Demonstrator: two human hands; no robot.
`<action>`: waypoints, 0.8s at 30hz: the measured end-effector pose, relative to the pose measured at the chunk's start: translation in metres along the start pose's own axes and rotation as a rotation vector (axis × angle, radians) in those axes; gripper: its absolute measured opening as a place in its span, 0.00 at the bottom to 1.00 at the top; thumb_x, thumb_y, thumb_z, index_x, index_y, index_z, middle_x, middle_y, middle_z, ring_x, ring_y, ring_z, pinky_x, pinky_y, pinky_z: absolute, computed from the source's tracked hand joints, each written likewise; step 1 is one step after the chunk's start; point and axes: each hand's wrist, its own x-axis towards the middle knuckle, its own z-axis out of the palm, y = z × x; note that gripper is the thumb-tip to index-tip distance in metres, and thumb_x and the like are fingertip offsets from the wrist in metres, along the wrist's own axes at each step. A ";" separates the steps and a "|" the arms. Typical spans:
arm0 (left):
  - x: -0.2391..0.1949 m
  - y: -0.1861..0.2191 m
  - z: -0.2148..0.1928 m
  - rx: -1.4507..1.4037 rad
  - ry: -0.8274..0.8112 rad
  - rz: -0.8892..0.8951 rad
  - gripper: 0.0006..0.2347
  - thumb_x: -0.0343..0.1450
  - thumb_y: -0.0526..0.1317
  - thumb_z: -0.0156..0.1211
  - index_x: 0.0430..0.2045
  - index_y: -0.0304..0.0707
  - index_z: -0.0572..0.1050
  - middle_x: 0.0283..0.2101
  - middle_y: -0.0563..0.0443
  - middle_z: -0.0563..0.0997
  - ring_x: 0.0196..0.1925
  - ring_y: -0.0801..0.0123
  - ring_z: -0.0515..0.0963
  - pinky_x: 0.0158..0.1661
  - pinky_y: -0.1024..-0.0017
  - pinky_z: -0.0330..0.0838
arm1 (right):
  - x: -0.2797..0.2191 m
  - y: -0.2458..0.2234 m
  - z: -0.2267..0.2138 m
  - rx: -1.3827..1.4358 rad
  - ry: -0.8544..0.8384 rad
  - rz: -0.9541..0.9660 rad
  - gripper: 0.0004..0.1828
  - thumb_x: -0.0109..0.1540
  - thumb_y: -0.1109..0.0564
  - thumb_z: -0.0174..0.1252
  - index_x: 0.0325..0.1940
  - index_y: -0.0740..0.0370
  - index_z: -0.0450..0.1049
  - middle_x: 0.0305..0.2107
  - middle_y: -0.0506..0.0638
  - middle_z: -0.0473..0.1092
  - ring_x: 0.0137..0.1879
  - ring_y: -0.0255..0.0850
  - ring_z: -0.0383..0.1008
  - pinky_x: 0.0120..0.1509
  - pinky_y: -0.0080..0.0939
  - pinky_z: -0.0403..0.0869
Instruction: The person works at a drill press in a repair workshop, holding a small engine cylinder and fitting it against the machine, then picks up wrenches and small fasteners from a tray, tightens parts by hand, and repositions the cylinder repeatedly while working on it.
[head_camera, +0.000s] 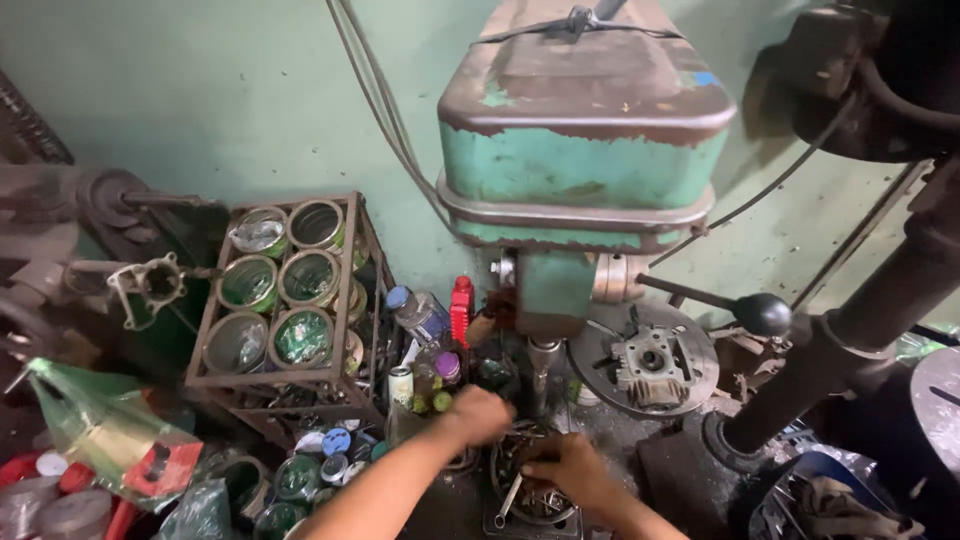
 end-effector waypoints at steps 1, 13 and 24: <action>0.004 -0.028 0.020 -0.001 -0.001 0.004 0.05 0.66 0.40 0.60 0.26 0.42 0.82 0.31 0.42 0.83 0.31 0.49 0.84 0.31 0.51 0.76 | 0.001 -0.008 0.000 0.002 0.003 0.001 0.10 0.57 0.67 0.63 0.42 0.69 0.82 0.31 0.53 0.82 0.33 0.40 0.84 0.41 0.42 0.83; 0.091 -0.141 0.033 -0.443 0.523 -0.727 0.44 0.55 0.41 0.80 0.64 0.32 0.57 0.64 0.32 0.69 0.66 0.40 0.69 0.58 0.47 0.63 | 0.017 -0.050 -0.006 -0.494 0.050 -0.170 0.10 0.58 0.62 0.68 0.43 0.65 0.84 0.30 0.50 0.82 0.32 0.31 0.78 0.38 0.35 0.77; 0.077 -0.135 0.027 -0.774 0.257 -0.780 0.18 0.56 0.44 0.78 0.34 0.34 0.83 0.39 0.40 0.85 0.45 0.53 0.85 0.48 0.61 0.76 | 0.034 -0.020 -0.005 -0.150 0.038 -0.188 0.11 0.58 0.64 0.67 0.45 0.70 0.83 0.30 0.50 0.81 0.33 0.33 0.78 0.39 0.37 0.79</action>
